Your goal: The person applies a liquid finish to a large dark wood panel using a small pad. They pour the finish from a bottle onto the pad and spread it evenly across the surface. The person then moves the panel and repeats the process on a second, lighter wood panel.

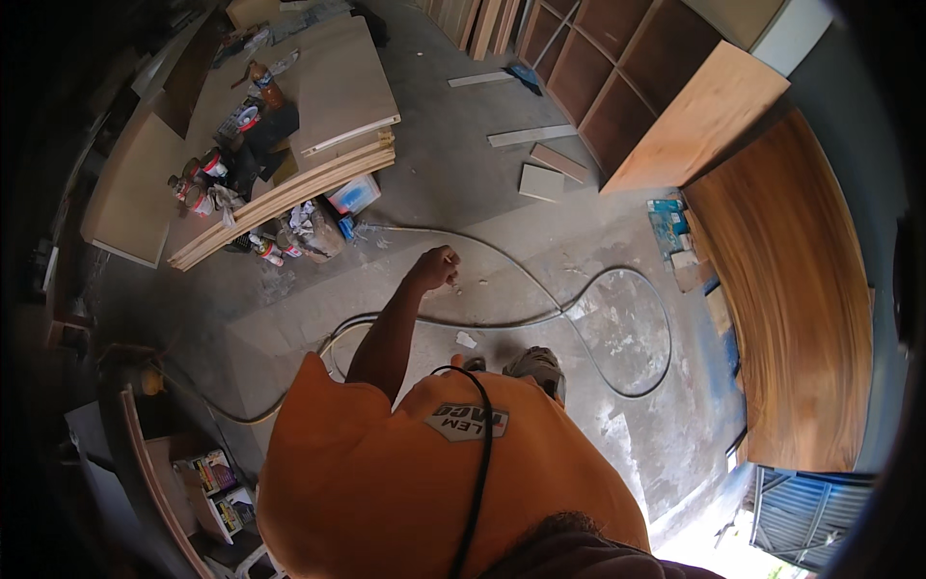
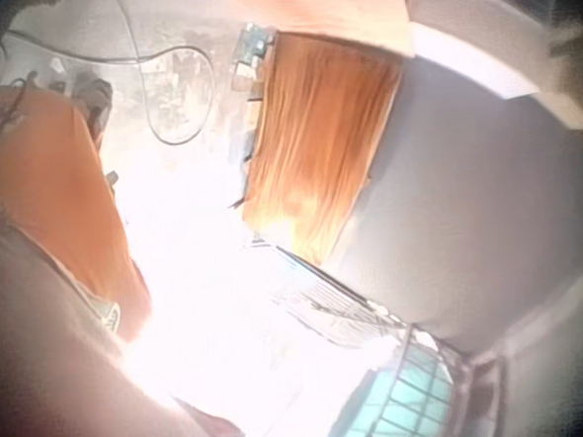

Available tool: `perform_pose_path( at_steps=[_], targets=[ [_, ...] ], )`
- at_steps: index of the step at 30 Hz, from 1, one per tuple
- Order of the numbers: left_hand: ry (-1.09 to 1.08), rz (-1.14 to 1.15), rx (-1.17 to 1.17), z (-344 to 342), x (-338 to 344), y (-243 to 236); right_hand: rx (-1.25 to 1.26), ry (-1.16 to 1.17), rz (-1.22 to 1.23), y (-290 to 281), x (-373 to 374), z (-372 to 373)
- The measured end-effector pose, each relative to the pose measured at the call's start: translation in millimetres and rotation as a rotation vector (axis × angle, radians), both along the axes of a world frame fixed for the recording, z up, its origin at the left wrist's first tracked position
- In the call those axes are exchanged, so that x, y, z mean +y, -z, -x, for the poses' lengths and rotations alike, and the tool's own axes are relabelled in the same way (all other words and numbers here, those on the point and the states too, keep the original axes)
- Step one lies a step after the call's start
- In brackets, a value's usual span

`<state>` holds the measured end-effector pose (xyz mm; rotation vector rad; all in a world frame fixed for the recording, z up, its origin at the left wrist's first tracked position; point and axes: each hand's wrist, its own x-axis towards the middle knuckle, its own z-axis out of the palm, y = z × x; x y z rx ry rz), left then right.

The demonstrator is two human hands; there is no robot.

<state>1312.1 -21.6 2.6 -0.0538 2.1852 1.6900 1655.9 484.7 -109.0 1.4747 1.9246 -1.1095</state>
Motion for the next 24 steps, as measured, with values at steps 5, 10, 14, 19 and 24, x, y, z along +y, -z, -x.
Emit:
perform_pose_path(
  at_steps=[5,10,14,19,24],
  targets=[
    [-0.018,-0.116,-0.060,111,41,-21,-0.016,-0.127,0.028,27,23,179],
    [-0.376,0.044,-0.144,185,-43,91,-0.041,-0.371,0.036,60,54,381],
    [-0.431,-0.042,-0.541,160,-161,137,0.072,-0.874,-0.113,104,79,623],
    [-1.024,-0.234,-0.595,182,-90,127,0.750,-1.825,-1.118,3,75,964],
    [-0.893,0.211,-1.032,200,-63,167,0.586,-0.836,-0.016,-100,-99,1103]
  ],
)
